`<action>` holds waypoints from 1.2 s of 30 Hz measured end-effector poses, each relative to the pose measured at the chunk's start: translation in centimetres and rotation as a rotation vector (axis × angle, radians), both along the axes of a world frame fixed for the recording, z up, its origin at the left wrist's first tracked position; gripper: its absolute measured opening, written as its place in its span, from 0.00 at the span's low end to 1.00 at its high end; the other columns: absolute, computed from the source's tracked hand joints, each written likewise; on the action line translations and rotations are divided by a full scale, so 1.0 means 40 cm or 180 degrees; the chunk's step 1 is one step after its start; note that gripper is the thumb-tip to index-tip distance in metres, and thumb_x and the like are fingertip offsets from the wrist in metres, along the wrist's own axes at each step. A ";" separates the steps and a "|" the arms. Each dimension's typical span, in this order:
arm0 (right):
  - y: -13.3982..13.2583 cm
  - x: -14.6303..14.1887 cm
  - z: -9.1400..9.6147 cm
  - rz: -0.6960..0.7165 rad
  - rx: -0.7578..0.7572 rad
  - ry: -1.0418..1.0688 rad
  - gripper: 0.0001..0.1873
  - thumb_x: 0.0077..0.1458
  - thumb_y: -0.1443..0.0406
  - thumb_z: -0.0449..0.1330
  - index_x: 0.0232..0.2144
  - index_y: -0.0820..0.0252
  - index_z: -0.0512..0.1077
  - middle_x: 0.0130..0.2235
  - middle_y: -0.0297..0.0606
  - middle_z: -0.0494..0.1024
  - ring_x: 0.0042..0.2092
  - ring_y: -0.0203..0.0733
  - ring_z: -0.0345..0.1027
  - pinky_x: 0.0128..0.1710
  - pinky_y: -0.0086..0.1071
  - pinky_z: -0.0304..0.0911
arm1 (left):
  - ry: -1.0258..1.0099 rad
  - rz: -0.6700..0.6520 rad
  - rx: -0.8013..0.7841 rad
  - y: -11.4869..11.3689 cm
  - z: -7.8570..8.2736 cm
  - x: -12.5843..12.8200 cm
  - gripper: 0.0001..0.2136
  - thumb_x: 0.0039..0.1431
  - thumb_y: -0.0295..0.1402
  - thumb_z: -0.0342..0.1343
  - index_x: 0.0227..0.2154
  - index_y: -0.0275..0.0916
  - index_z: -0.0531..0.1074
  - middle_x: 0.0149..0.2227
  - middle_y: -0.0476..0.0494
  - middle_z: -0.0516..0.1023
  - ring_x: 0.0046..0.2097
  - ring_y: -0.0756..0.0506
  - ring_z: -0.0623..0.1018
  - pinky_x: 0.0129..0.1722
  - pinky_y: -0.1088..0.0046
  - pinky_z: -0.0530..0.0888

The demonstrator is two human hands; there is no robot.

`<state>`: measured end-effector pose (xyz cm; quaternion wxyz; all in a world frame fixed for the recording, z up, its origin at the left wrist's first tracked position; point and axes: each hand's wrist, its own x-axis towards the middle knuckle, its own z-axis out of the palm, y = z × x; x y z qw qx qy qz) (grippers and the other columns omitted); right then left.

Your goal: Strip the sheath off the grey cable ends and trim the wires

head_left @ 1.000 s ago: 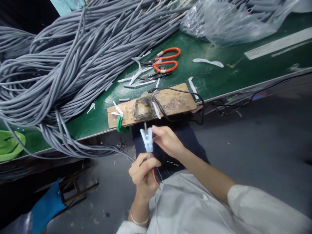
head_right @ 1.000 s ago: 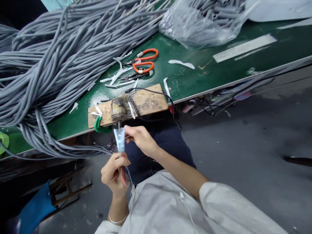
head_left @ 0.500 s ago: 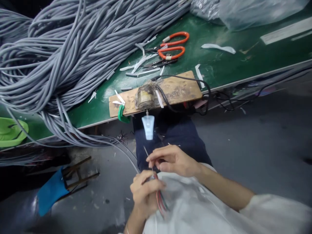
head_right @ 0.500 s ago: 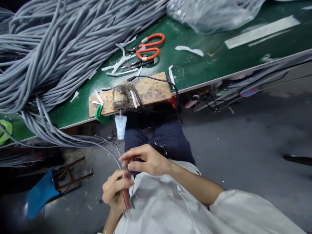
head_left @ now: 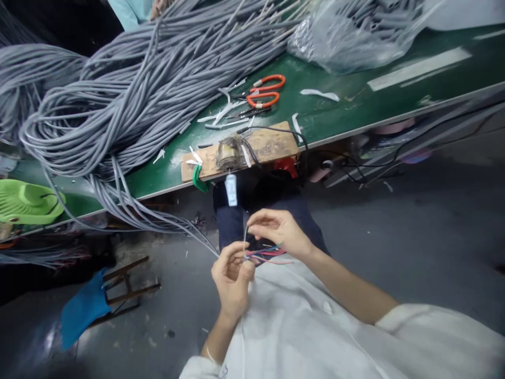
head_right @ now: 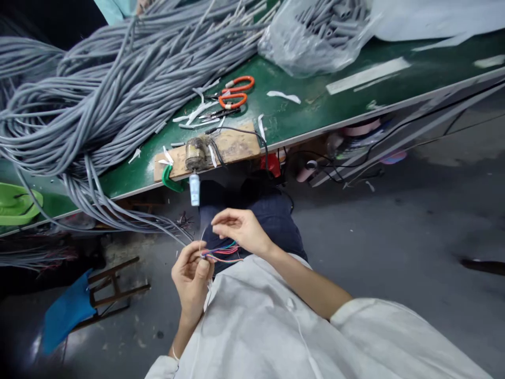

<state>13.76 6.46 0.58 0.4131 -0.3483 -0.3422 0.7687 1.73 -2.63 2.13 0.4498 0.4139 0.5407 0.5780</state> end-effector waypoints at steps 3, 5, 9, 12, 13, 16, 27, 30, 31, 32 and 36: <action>-0.018 0.009 -0.026 0.0548 0.0059 -0.0040 0.15 0.31 0.63 0.72 0.25 0.63 0.76 0.25 0.33 0.76 0.27 0.31 0.69 0.29 0.24 0.66 | -0.0358 -0.0020 0.0114 0.015 -0.003 -0.002 0.08 0.53 0.34 0.59 0.37 0.39 0.76 0.24 0.49 0.72 0.21 0.56 0.69 0.20 0.85 0.66; -0.033 0.015 -0.033 0.0601 0.0258 0.0122 0.16 0.34 0.62 0.72 0.29 0.62 0.77 0.28 0.35 0.78 0.30 0.33 0.71 0.31 0.25 0.67 | -0.0517 -0.0054 0.0200 0.028 -0.006 0.000 0.09 0.54 0.34 0.59 0.37 0.40 0.76 0.24 0.50 0.71 0.22 0.56 0.68 0.22 0.84 0.66; -0.043 0.019 -0.020 -0.0051 0.1207 0.0090 0.05 0.45 0.65 0.67 0.28 0.60 0.78 0.29 0.36 0.79 0.31 0.33 0.71 0.31 0.25 0.66 | -0.0665 -0.0100 0.0177 0.046 -0.012 0.005 0.09 0.54 0.33 0.58 0.38 0.40 0.77 0.24 0.49 0.69 0.22 0.56 0.68 0.22 0.83 0.66; -0.032 0.011 -0.006 -0.0446 0.1641 -0.0183 0.02 0.48 0.67 0.64 0.26 0.60 0.78 0.26 0.36 0.78 0.28 0.32 0.70 0.29 0.24 0.65 | -0.0593 -0.0090 0.0092 0.050 -0.017 0.003 0.08 0.55 0.33 0.58 0.38 0.40 0.77 0.24 0.49 0.71 0.20 0.57 0.66 0.18 0.84 0.63; -0.028 0.008 -0.003 -0.0525 0.1687 -0.0285 0.03 0.49 0.67 0.64 0.26 0.60 0.77 0.26 0.35 0.78 0.27 0.32 0.69 0.28 0.24 0.65 | -0.0497 -0.0085 0.0063 0.050 -0.018 0.001 0.08 0.56 0.33 0.57 0.38 0.41 0.76 0.25 0.49 0.72 0.19 0.57 0.65 0.17 0.84 0.62; -0.015 0.002 0.002 -0.0625 0.1769 -0.0693 0.07 0.51 0.66 0.62 0.23 0.62 0.76 0.24 0.36 0.77 0.25 0.33 0.68 0.25 0.25 0.63 | 0.0255 0.0020 0.0052 0.051 -0.019 -0.006 0.08 0.57 0.29 0.55 0.38 0.42 0.77 0.27 0.49 0.74 0.19 0.57 0.66 0.17 0.84 0.63; 0.038 0.033 0.030 -0.0466 0.1124 -0.0951 0.20 0.46 0.54 0.64 0.14 0.63 0.69 0.16 0.33 0.69 0.19 0.30 0.57 0.18 0.26 0.52 | 0.2138 0.0141 0.0840 0.058 -0.046 -0.014 0.13 0.53 0.20 0.56 0.39 0.41 0.76 0.24 0.51 0.74 0.23 0.54 0.70 0.24 0.81 0.68; 0.058 0.043 0.034 -0.0692 0.0988 -0.0928 0.21 0.44 0.53 0.64 0.13 0.62 0.68 0.15 0.31 0.66 0.19 0.29 0.55 0.18 0.26 0.51 | 0.1956 0.0139 0.0694 0.062 -0.044 -0.010 0.11 0.53 0.21 0.56 0.36 0.41 0.77 0.24 0.51 0.74 0.24 0.54 0.71 0.25 0.81 0.68; 0.063 0.046 0.033 -0.0761 0.0961 -0.0932 0.21 0.44 0.53 0.64 0.13 0.62 0.67 0.15 0.31 0.65 0.19 0.30 0.56 0.19 0.26 0.52 | 0.1913 0.0147 0.0646 0.065 -0.044 -0.008 0.10 0.53 0.21 0.55 0.35 0.40 0.77 0.24 0.51 0.75 0.24 0.54 0.71 0.25 0.81 0.68; 0.066 0.048 0.031 -0.0820 0.0931 -0.0937 0.21 0.45 0.53 0.63 0.14 0.62 0.67 0.16 0.31 0.65 0.19 0.30 0.56 0.19 0.26 0.52 | 0.1880 0.0168 0.0604 0.067 -0.044 -0.007 0.09 0.54 0.22 0.55 0.34 0.40 0.77 0.24 0.51 0.75 0.24 0.54 0.72 0.25 0.81 0.68; 0.070 0.058 0.021 -0.0934 0.0924 -0.1141 0.20 0.50 0.52 0.59 0.17 0.61 0.70 0.17 0.32 0.67 0.19 0.30 0.57 0.19 0.26 0.54 | 0.1889 0.0267 0.0347 0.075 -0.067 -0.038 0.07 0.55 0.27 0.55 0.31 0.38 0.78 0.23 0.49 0.76 0.24 0.52 0.72 0.24 0.80 0.68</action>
